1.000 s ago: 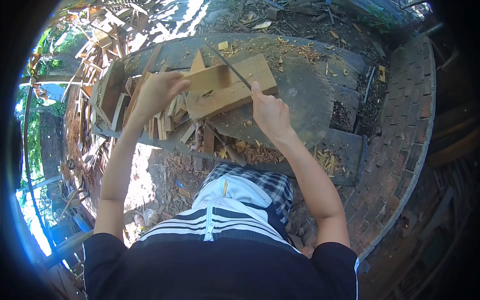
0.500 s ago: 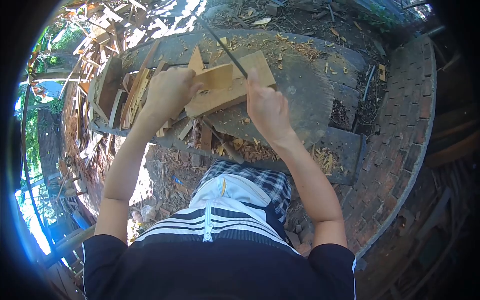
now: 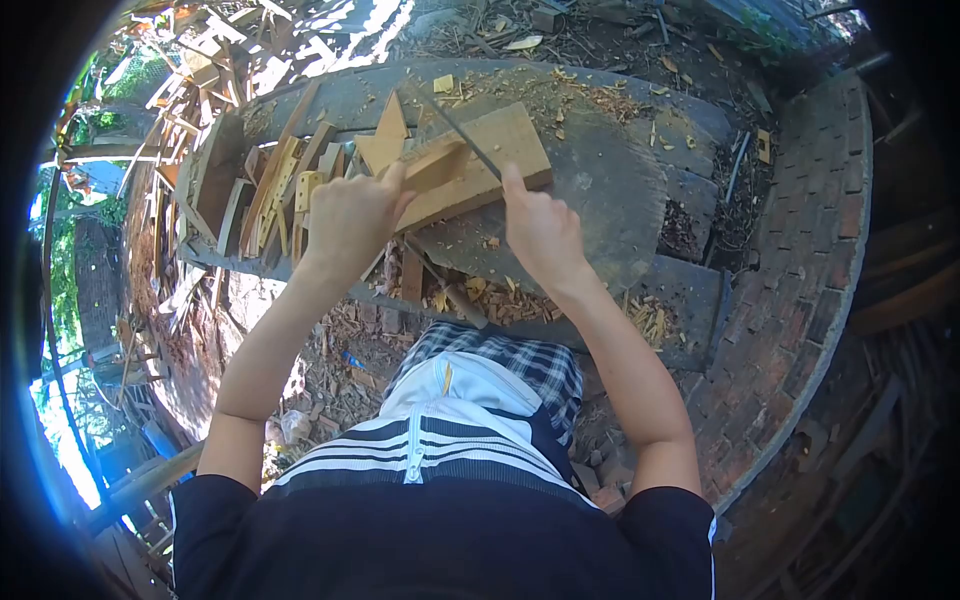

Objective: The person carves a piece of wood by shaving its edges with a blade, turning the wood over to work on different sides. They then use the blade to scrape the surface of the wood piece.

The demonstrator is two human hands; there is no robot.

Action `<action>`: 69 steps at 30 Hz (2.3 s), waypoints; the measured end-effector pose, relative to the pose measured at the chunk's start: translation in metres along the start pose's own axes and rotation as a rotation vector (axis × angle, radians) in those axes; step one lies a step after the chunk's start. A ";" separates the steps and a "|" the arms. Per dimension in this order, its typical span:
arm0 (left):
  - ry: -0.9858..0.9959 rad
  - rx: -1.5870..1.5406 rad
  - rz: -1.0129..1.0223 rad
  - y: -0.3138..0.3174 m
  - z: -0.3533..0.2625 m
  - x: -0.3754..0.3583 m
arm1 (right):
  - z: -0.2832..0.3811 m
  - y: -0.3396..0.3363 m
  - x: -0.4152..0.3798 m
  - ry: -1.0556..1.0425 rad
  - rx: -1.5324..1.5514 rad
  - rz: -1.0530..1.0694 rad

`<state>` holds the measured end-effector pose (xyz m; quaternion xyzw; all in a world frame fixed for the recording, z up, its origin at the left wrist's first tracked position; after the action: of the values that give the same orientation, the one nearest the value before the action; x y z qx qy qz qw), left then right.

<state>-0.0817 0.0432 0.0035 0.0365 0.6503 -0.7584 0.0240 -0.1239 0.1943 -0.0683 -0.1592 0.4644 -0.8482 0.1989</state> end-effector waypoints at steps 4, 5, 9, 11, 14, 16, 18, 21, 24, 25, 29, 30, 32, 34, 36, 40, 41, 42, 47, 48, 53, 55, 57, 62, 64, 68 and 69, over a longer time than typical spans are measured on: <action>0.069 0.041 -0.065 0.004 -0.007 -0.010 | -0.018 0.017 -0.003 -0.039 -0.126 0.075; 0.106 0.057 -0.111 0.001 -0.011 -0.012 | -0.018 0.014 -0.003 -0.023 -0.141 0.120; 0.113 0.039 -0.100 0.003 -0.008 -0.016 | 0.013 -0.030 -0.006 -0.012 -0.052 0.066; 0.110 0.038 -0.099 0.001 -0.006 -0.016 | 0.020 -0.045 -0.007 -0.024 0.049 -0.049; 0.155 0.065 -0.142 0.001 -0.009 -0.014 | -0.023 0.022 -0.013 -0.012 -0.160 0.095; 0.154 0.086 -0.132 -0.005 -0.014 -0.009 | -0.024 0.015 -0.009 -0.032 -0.157 0.079; 0.174 0.098 -0.095 -0.003 -0.020 -0.011 | -0.022 0.009 -0.014 -0.024 -0.145 0.083; 0.212 0.132 -0.089 -0.001 -0.025 -0.014 | -0.002 -0.019 -0.014 -0.027 -0.125 0.087; 0.191 0.129 -0.065 0.001 -0.018 -0.008 | 0.008 -0.041 -0.018 -0.061 -0.017 -0.078; 0.193 0.145 -0.043 0.002 -0.018 -0.008 | -0.002 -0.021 -0.021 -0.038 -0.076 0.002; 0.237 0.128 -0.084 0.003 -0.015 -0.011 | -0.060 0.038 -0.025 -0.017 -0.195 0.074; 0.235 0.136 -0.086 0.002 -0.012 -0.011 | -0.056 0.033 -0.021 -0.021 -0.190 0.069; 0.211 0.100 -0.050 0.009 -0.006 -0.010 | -0.035 0.010 -0.021 -0.022 -0.099 0.076; 0.236 0.092 -0.049 0.006 -0.010 -0.012 | -0.008 -0.018 -0.021 -0.015 -0.017 0.027; 0.252 0.085 -0.089 0.001 -0.011 -0.012 | -0.001 -0.027 -0.022 -0.029 0.062 -0.030; 0.251 0.099 -0.049 0.008 -0.005 -0.011 | -0.041 0.025 -0.030 0.008 -0.056 0.046; 0.268 0.084 -0.075 0.008 -0.005 -0.010 | -0.053 0.038 -0.027 0.018 -0.165 0.097; 0.280 0.068 -0.094 0.005 -0.004 -0.010 | -0.049 0.032 -0.021 0.002 -0.168 0.086; 0.310 0.079 -0.107 0.000 -0.007 -0.011 | -0.011 -0.021 -0.023 -0.012 0.019 -0.050; 0.307 0.118 -0.101 0.000 -0.007 -0.010 | -0.010 -0.020 -0.024 -0.003 0.021 -0.042; 0.281 0.060 -0.144 -0.002 -0.004 -0.015 | -0.048 0.048 -0.024 0.023 -0.123 0.089; 0.242 0.020 -0.174 -0.007 0.008 -0.010 | -0.050 0.046 -0.017 0.017 -0.092 0.088; 0.136 -0.126 -0.016 0.012 0.028 -0.007 | -0.048 0.055 -0.026 0.051 -0.046 0.134; -0.025 -0.528 -0.124 0.024 0.069 -0.007 | -0.020 -0.007 -0.005 0.039 0.026 -0.002; -0.059 -0.382 -0.090 0.013 0.056 -0.012 | 0.003 -0.034 -0.002 0.008 0.032 -0.030; -0.047 -0.278 -0.057 0.003 0.040 -0.009 | 0.011 -0.017 -0.003 -0.026 -0.064 0.060; -0.034 -0.247 -0.061 0.004 0.036 -0.009 | 0.003 -0.004 -0.005 -0.029 -0.070 0.050</action>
<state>-0.0730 0.0065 0.0056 0.0006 0.7389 -0.6736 0.0163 -0.1189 0.1966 -0.0643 -0.1666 0.4946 -0.8239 0.2210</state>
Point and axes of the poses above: each hand's wrist, its own x-axis towards the middle knuckle, its own y-axis out of the palm, z = x × y, the point moved 10 cm from there along x, towards the middle knuckle, and after that the axes turned 7 degrees about -x, right-handed, at the moved point
